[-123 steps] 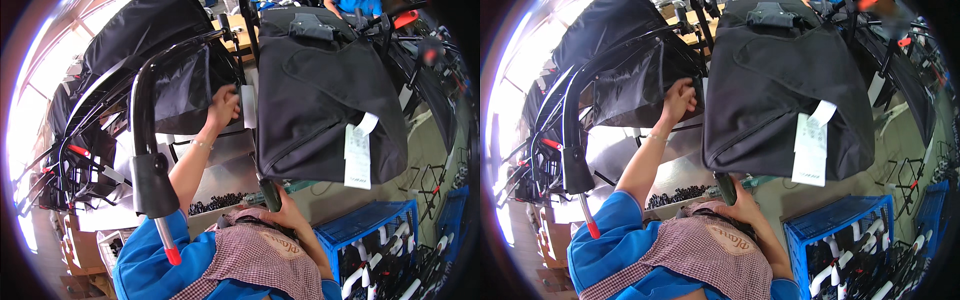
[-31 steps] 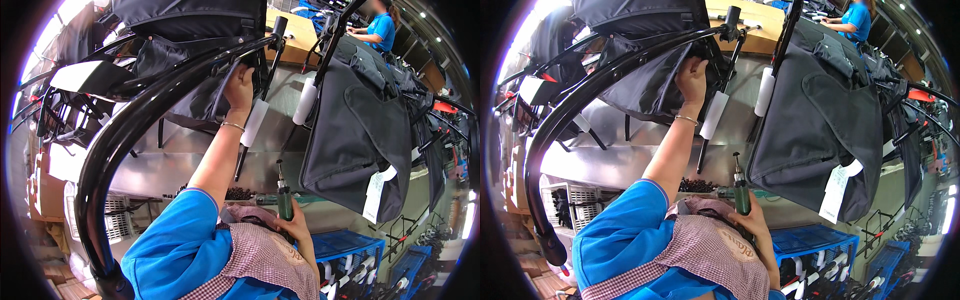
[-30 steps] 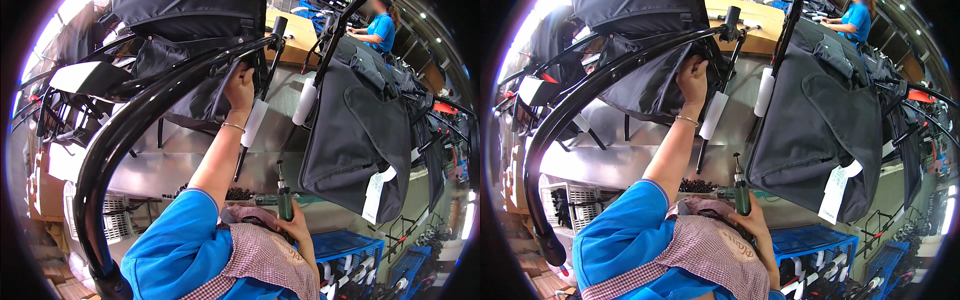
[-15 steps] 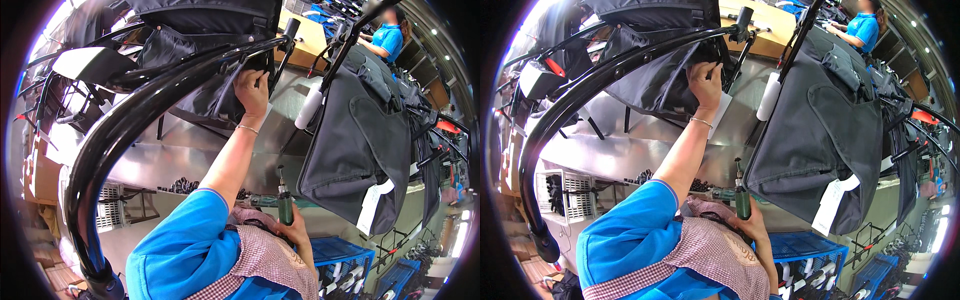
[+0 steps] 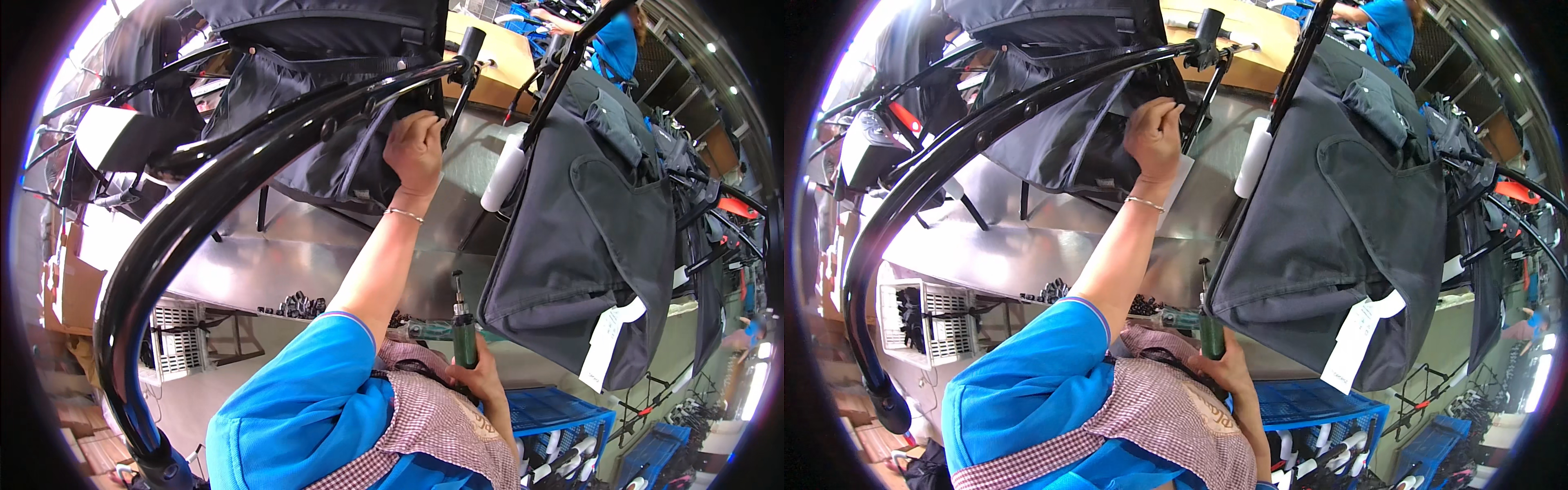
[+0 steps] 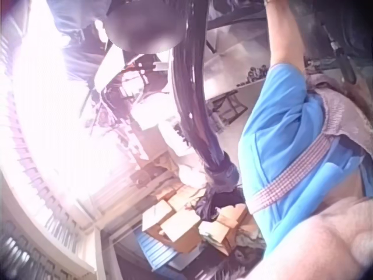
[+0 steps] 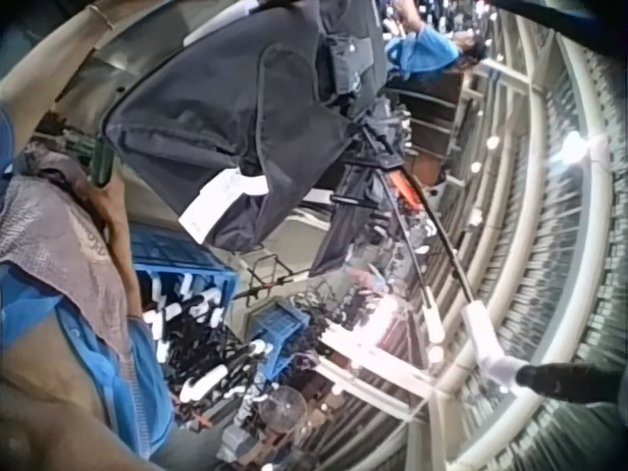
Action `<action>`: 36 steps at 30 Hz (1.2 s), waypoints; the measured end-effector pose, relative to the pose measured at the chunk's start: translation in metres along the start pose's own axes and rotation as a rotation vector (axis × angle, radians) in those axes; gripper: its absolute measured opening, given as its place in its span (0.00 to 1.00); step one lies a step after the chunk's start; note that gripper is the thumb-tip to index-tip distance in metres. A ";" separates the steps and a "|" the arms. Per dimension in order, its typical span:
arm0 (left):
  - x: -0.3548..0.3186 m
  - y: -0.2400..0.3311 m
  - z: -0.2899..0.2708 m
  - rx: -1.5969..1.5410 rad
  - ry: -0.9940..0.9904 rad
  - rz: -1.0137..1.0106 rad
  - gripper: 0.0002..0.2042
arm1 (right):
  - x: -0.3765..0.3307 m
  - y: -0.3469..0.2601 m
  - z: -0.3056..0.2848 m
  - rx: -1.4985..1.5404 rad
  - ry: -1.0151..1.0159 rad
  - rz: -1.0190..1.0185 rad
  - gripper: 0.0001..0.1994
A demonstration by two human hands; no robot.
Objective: The person assembles a black folding chair on a factory floor. They attach the seat fabric to the frame, secure the backrest, and use a power drill to fasten screws at multiple joints. The person also attaches a carrying bag to the chair frame.
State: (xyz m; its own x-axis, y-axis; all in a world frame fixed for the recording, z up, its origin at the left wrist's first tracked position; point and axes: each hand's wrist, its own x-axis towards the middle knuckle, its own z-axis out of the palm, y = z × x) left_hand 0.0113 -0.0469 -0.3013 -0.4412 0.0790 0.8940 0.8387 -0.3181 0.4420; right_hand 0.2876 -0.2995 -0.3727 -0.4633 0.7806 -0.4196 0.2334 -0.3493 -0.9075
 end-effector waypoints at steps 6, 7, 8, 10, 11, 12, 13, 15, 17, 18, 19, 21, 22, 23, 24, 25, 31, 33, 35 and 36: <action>0.006 -0.023 -0.017 -0.030 -0.187 -0.028 0.06 | 0.028 0.000 0.006 0.026 -0.096 -0.132 0.41; 0.008 -0.026 -0.020 -0.069 -0.213 -0.036 0.06 | 0.036 0.002 0.010 0.030 -0.093 -0.184 0.43; 0.009 -0.030 -0.023 -0.105 -0.234 -0.044 0.05 | 0.043 -0.003 0.014 0.029 -0.091 -0.238 0.44; 0.009 -0.041 -0.023 -0.186 -0.291 -0.040 0.04 | 0.050 -0.023 0.023 0.122 -0.107 -0.208 0.46; 0.008 -0.046 -0.024 -0.222 -0.310 -0.046 0.04 | 0.052 -0.038 0.031 0.180 -0.105 -0.221 0.46; 0.008 -0.048 -0.022 -0.262 -0.332 -0.052 0.04 | 0.055 -0.049 0.035 0.239 -0.097 -0.235 0.46; 0.008 -0.047 -0.022 -0.321 -0.355 -0.091 0.04 | 0.067 -0.048 0.033 0.055 -0.083 -0.327 0.47; 0.010 -0.046 -0.018 -0.406 -0.416 -0.137 0.04 | 0.081 -0.055 0.035 0.074 -0.063 -0.379 0.47; 0.012 -0.056 -0.016 -0.497 -0.454 -0.238 0.05 | 0.095 -0.069 0.043 0.057 -0.046 -0.436 0.48; 0.016 -0.057 -0.018 -0.468 -0.471 -0.307 0.05 | 0.100 -0.080 0.047 0.034 -0.036 -0.465 0.48; 0.016 -0.058 -0.017 -0.447 -0.491 -0.379 0.05 | 0.104 -0.093 0.051 0.054 -0.028 -0.468 0.48; 0.017 -0.057 -0.016 -0.449 -0.491 -0.501 0.06 | 0.109 -0.122 0.059 0.139 -0.035 -0.450 0.47; 0.017 -0.055 -0.017 -0.478 -0.474 -0.552 0.06 | 0.111 -0.133 0.062 0.203 -0.042 -0.429 0.47; 0.017 -0.052 -0.017 -0.506 -0.456 -0.604 0.07 | 0.121 -0.133 0.062 0.150 -0.014 -0.485 0.46; 0.013 -0.052 -0.015 -0.609 -0.407 -0.690 0.07 | 0.130 -0.135 0.063 0.096 0.017 -0.540 0.45; 0.009 -0.051 -0.013 -0.712 -0.355 -0.775 0.07 | 0.133 -0.141 0.063 0.102 0.017 -0.532 0.45; 0.008 -0.046 -0.012 -0.881 -0.330 -0.925 0.08 | 0.150 -0.152 0.062 0.070 0.062 -0.498 0.46; 0.009 -0.045 -0.015 -0.897 -0.364 -0.966 0.09 | 0.155 -0.151 0.062 0.056 0.081 -0.522 0.46; 0.004 -0.055 -0.010 -0.880 -0.330 -0.981 0.09 | 0.157 -0.152 0.062 0.053 0.087 -0.525 0.45; 0.004 -0.059 -0.009 -0.870 -0.314 -0.990 0.10 | 0.158 -0.153 0.063 0.046 0.091 -0.522 0.45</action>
State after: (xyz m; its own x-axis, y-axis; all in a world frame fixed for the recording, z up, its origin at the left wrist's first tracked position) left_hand -0.0427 -0.0364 -0.3245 -0.5484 0.7942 0.2618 -0.3087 -0.4832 0.8192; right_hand 0.1250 -0.1552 -0.3013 -0.4311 0.8978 0.0896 -0.0467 0.0770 -0.9959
